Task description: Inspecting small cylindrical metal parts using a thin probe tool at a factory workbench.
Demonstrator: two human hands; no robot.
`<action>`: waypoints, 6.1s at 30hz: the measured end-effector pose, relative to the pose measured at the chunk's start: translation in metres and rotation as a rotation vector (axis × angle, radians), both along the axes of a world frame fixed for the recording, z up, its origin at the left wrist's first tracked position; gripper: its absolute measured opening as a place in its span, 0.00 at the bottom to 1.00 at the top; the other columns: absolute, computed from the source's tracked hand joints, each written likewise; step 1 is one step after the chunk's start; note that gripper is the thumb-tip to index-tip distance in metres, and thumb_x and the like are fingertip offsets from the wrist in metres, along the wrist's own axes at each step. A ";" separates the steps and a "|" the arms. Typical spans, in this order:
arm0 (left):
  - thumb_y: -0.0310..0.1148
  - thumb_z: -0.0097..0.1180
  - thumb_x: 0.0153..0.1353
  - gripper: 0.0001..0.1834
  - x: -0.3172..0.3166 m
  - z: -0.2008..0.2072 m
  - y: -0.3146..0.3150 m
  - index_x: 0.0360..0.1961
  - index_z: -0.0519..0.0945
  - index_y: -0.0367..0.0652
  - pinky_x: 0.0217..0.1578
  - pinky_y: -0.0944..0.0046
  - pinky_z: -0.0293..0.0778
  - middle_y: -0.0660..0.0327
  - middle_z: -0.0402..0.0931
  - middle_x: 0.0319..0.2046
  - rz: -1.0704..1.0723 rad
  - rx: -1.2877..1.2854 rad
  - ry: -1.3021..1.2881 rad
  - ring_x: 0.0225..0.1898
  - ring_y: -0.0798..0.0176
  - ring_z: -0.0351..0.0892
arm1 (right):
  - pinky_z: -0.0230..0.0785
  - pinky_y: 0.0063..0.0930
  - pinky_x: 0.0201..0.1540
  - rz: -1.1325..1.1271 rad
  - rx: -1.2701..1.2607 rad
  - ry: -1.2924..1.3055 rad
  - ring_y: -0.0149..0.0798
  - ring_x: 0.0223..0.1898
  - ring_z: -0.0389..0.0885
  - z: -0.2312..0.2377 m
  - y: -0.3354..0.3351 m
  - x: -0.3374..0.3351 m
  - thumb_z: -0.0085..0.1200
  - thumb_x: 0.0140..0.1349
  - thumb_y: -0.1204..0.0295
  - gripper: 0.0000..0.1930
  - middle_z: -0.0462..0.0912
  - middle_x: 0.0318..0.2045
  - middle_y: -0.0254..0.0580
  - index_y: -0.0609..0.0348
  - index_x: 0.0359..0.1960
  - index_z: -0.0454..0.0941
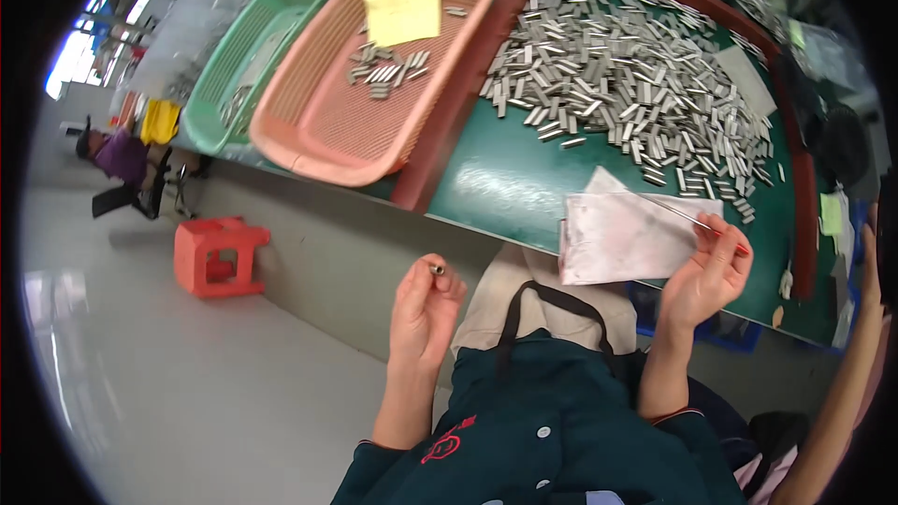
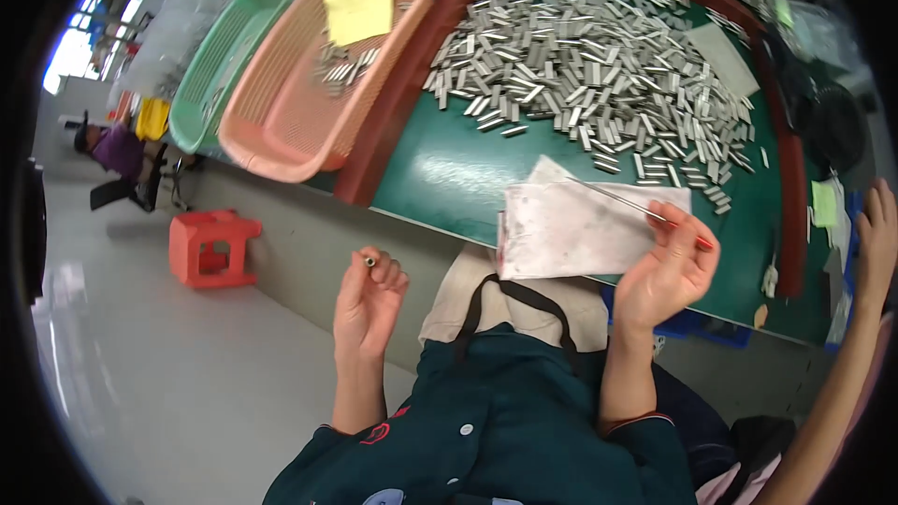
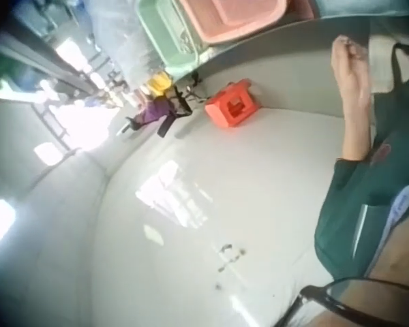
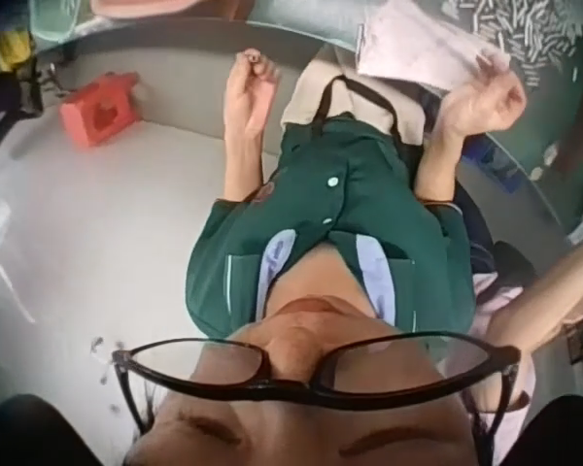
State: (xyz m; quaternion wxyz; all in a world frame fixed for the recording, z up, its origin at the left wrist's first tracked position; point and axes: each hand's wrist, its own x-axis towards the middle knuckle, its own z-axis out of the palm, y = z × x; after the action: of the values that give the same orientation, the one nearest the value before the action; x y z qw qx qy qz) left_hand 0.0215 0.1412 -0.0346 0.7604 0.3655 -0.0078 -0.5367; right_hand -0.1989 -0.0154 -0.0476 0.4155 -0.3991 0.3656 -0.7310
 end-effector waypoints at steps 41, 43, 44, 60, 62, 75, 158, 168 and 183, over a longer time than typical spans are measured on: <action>0.38 0.50 0.58 0.11 0.015 -0.040 0.046 0.32 0.72 0.40 0.32 0.70 0.69 0.60 0.74 0.28 0.274 0.265 0.210 0.30 0.70 0.72 | 0.70 0.27 0.42 0.099 0.012 0.125 0.38 0.36 0.75 -0.001 -0.003 0.000 0.42 0.62 0.72 0.08 0.76 0.33 0.49 0.65 0.32 0.68; 0.36 0.49 0.59 0.10 0.016 -0.041 0.046 0.33 0.72 0.40 0.34 0.69 0.70 0.58 0.75 0.31 0.265 0.322 0.063 0.32 0.68 0.74 | 0.70 0.27 0.42 0.105 0.009 0.126 0.38 0.36 0.75 0.000 -0.002 0.001 0.42 0.62 0.72 0.08 0.76 0.33 0.49 0.65 0.32 0.69; 0.35 0.49 0.59 0.10 0.018 -0.047 0.050 0.35 0.72 0.39 0.34 0.69 0.70 0.57 0.75 0.31 0.247 0.250 0.049 0.32 0.68 0.75 | 0.70 0.27 0.41 0.103 0.004 0.122 0.38 0.35 0.76 0.001 -0.002 0.002 0.43 0.62 0.72 0.08 0.77 0.32 0.48 0.65 0.32 0.69; 0.25 0.44 0.59 0.17 0.016 -0.044 0.049 0.50 0.67 0.39 0.39 0.69 0.67 0.60 0.68 0.34 0.112 0.101 -0.266 0.35 0.67 0.68 | 0.70 0.27 0.40 0.091 -0.009 0.118 0.39 0.33 0.77 0.002 -0.001 0.004 0.43 0.61 0.72 0.07 0.77 0.31 0.48 0.65 0.32 0.69; 0.25 0.44 0.59 0.17 0.016 -0.044 0.049 0.50 0.67 0.39 0.39 0.70 0.66 0.60 0.68 0.34 0.103 0.101 -0.280 0.35 0.68 0.68 | 0.70 0.27 0.40 0.089 -0.008 0.120 0.39 0.33 0.77 0.002 -0.001 0.005 0.43 0.61 0.72 0.07 0.77 0.31 0.48 0.65 0.32 0.69; 0.12 0.50 0.47 0.18 0.019 0.022 0.017 0.41 0.69 0.33 0.35 0.70 0.70 0.58 0.69 0.32 0.220 0.201 -1.353 0.31 0.68 0.70 | 0.71 0.30 0.35 0.037 0.007 0.033 0.39 0.29 0.77 0.003 0.000 0.007 0.44 0.60 0.75 0.05 0.76 0.28 0.47 0.64 0.33 0.67; 0.30 0.62 0.37 0.12 -0.047 0.018 -0.116 0.25 0.76 0.40 0.37 0.61 0.59 0.60 0.69 0.25 -0.401 -0.366 -2.031 0.30 0.58 0.66 | 0.64 0.38 0.22 -0.110 0.188 1.433 0.49 0.20 0.72 0.041 0.018 -0.080 0.51 0.48 0.77 0.12 0.70 0.20 0.45 0.58 0.38 0.76; 0.30 0.63 0.36 0.12 -0.044 0.016 -0.116 0.25 0.76 0.39 0.38 0.61 0.59 0.60 0.69 0.26 -0.387 -0.338 -1.993 0.30 0.58 0.66 | 0.65 0.37 0.22 0.022 0.089 1.556 0.47 0.21 0.73 0.040 0.002 -0.096 0.50 0.48 0.77 0.11 0.71 0.20 0.43 0.54 0.35 0.77; 0.28 0.62 0.38 0.12 -0.050 0.019 -0.131 0.28 0.76 0.40 0.37 0.60 0.60 0.59 0.71 0.28 -0.233 -0.422 -2.003 0.31 0.59 0.70 | 0.71 0.41 0.23 -0.147 0.360 1.859 0.53 0.23 0.77 0.054 -0.017 -0.132 0.46 0.39 0.83 0.06 0.74 0.21 0.57 0.68 0.23 0.68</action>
State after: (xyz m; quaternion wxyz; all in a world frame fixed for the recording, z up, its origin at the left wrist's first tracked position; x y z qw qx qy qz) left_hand -0.0284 0.0102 -0.0155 0.3972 0.5013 -0.7675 -0.0440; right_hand -0.3305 -0.0322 0.0066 -0.0337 -0.7273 0.6811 -0.0774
